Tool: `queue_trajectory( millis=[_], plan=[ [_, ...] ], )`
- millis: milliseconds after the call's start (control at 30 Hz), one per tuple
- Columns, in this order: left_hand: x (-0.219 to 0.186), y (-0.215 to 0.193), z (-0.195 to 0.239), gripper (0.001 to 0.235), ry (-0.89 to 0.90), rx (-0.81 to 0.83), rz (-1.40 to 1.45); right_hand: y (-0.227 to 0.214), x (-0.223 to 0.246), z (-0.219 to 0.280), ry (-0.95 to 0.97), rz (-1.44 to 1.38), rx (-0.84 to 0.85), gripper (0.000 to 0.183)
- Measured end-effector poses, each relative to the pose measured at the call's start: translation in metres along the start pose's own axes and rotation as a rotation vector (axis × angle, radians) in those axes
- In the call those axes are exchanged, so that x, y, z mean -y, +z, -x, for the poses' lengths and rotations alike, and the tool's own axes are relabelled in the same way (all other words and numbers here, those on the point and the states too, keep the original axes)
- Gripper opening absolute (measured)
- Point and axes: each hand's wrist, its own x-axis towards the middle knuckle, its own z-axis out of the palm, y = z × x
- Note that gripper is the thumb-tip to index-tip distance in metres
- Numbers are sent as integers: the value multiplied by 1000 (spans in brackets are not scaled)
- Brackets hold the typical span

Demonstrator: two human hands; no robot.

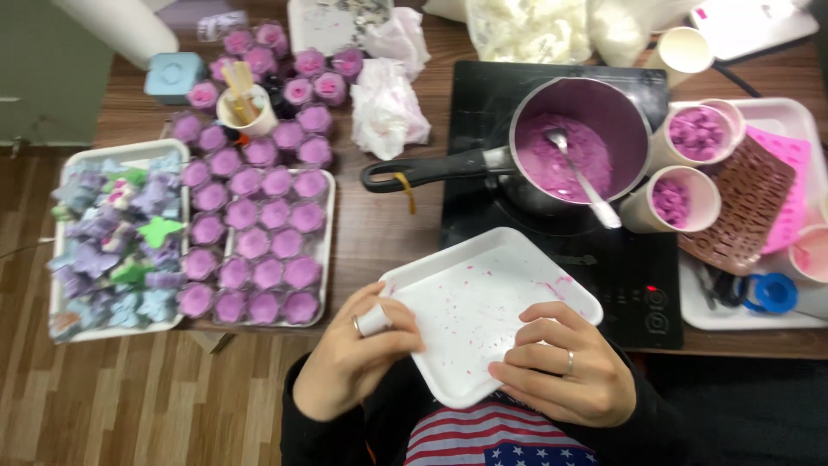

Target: The person wipes the work table and a white tray with a paper tissue, adjusts the induction cooker settings, and stirs melted purple wax in a pot on the cooker. They then pour purple wax chunks from paper cups onto the tray, spreading the pieces with their hand.

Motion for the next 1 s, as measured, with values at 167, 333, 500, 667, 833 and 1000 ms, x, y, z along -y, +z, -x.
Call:
queue_trajectory(
  millis=[167,333,500,667,833,1000],
  plan=[
    [13,22,-21,27,-5,-31,10,-5,2,9,8,83,-10,25],
    [24,44,-34,40,-138,-60,-64,-5,3,6,139,168,51,22],
    [37,64,-39,34,-189,-67,-82,8,-3,13,244,135,79,21],
    [41,77,-41,25,-205,-88,-109,18,-10,27,340,139,146,16],
    [43,84,-40,22,-202,-116,-144,22,-12,39,422,121,173,20],
    [40,86,-40,23,-214,-116,-194,6,-11,45,434,108,148,24]
  ],
)
